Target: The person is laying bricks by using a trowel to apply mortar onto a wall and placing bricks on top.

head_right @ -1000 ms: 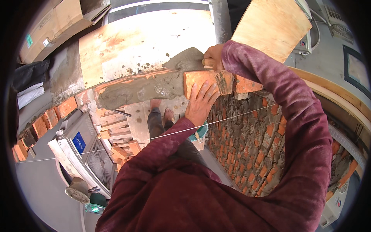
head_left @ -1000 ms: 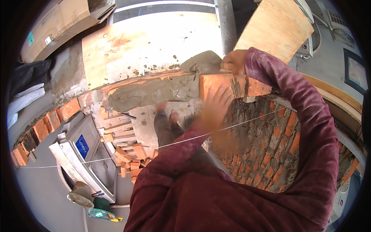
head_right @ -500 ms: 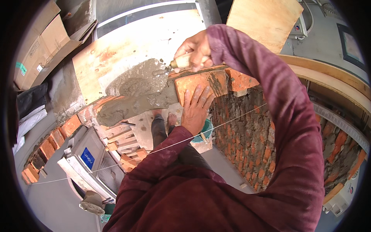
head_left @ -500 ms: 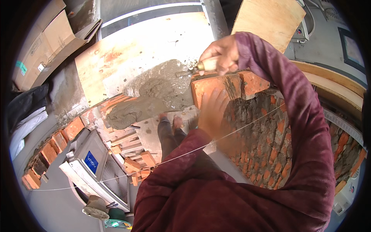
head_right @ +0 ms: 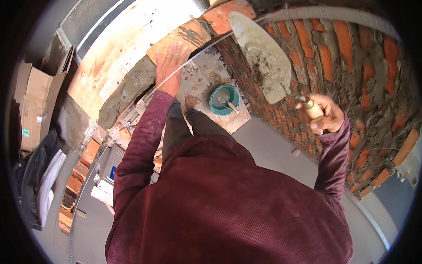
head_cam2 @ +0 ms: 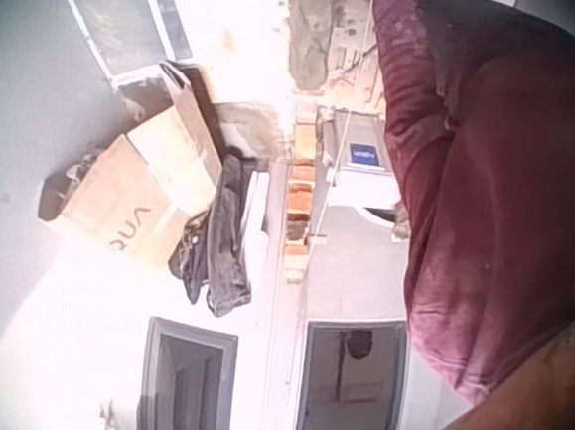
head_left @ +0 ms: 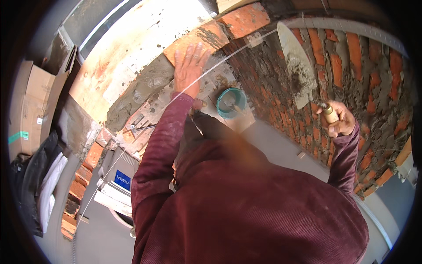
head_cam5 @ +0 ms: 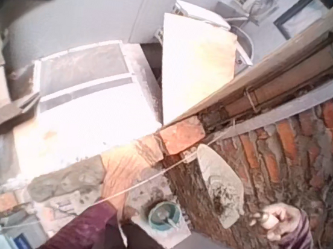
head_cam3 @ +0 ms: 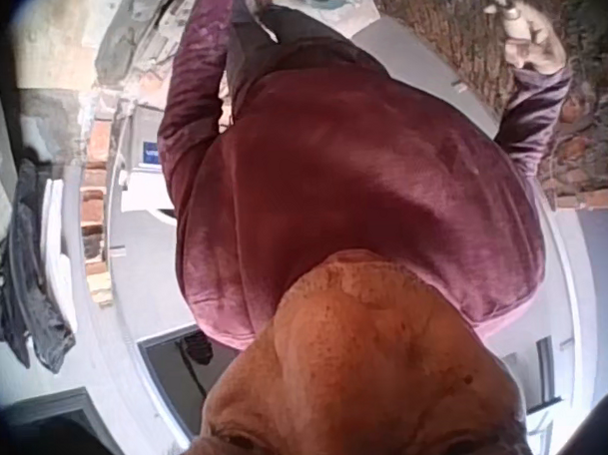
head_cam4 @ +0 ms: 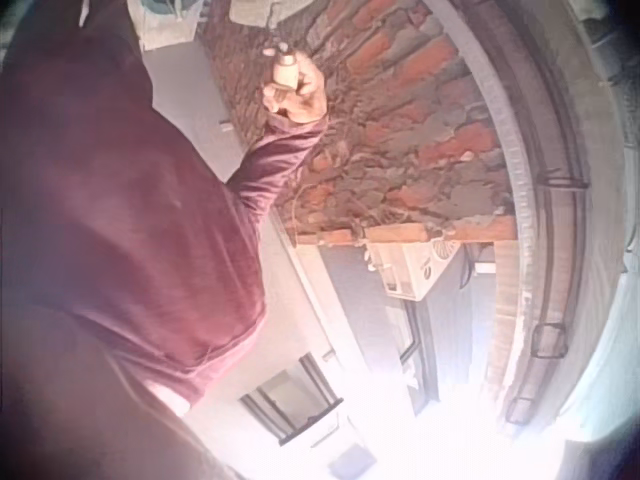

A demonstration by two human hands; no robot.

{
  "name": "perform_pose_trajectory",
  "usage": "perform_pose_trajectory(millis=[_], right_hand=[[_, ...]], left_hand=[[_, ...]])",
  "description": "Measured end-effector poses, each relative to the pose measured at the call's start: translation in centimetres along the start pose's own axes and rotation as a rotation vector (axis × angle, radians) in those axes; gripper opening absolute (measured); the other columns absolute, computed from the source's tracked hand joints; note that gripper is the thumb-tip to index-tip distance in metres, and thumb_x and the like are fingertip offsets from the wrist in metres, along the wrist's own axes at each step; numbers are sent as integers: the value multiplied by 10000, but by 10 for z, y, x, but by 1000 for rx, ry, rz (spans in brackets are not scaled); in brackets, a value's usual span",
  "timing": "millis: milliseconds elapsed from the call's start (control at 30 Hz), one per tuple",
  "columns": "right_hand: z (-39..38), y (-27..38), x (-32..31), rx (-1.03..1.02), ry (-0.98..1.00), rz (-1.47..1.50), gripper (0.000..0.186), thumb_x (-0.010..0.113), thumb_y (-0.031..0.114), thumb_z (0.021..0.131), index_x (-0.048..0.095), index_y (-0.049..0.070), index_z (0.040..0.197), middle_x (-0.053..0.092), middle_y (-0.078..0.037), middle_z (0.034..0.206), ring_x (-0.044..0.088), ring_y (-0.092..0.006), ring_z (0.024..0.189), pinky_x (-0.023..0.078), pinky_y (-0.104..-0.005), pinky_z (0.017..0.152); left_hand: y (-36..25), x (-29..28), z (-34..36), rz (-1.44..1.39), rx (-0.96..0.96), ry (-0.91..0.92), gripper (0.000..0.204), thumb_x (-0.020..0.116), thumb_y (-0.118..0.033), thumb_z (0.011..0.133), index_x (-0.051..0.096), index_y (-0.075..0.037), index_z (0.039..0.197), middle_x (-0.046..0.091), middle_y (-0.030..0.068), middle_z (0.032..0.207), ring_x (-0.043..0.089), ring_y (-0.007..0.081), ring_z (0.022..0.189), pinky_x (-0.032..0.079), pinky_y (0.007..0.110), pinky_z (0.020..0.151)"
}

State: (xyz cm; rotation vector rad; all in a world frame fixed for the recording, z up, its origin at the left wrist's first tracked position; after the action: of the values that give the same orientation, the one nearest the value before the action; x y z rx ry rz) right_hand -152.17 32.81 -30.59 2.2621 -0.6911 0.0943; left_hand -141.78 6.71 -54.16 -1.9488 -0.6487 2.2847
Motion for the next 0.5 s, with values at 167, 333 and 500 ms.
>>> perform_pose_trajectory(millis=[167,333,500], right_hand=[[-57,-152,-15,32,-219,405,517,632,-47,739,487,-78,1234,519,-64,652,445,-93,410,346,-240,375],[-66,-256,-13,-24,-228,630,510,613,-74,723,503,-44,1220,541,-67,654,452,-104,398,330,-252,361],[6,-229,7,-40,-65,506,430,608,-31,788,506,-22,1206,523,-28,655,450,-86,403,351,-231,353]], left_hand=[[-7,-28,-33,-133,-34,-14,643,643,-128,838,411,-136,1437,314,158,1523,254,366,1420,201,542,1136],[-15,7,-164,-377,-85,303,625,660,-206,855,416,-61,1412,381,246,1452,362,410,1346,321,479,1085],[11,53,-332,-467,-498,790,607,646,-408,861,536,-17,1311,585,261,1233,559,400,1162,447,416,986]])
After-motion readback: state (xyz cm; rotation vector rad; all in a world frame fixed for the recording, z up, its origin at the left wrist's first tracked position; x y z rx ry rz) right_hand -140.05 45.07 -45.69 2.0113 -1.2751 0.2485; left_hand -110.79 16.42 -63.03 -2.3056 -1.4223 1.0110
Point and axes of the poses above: each hand's wrist, its own z-axis towards the middle knuckle, its own x-axis out of the palm, y = z × x, the point moved 10 cm from there along z, towards the middle knuckle
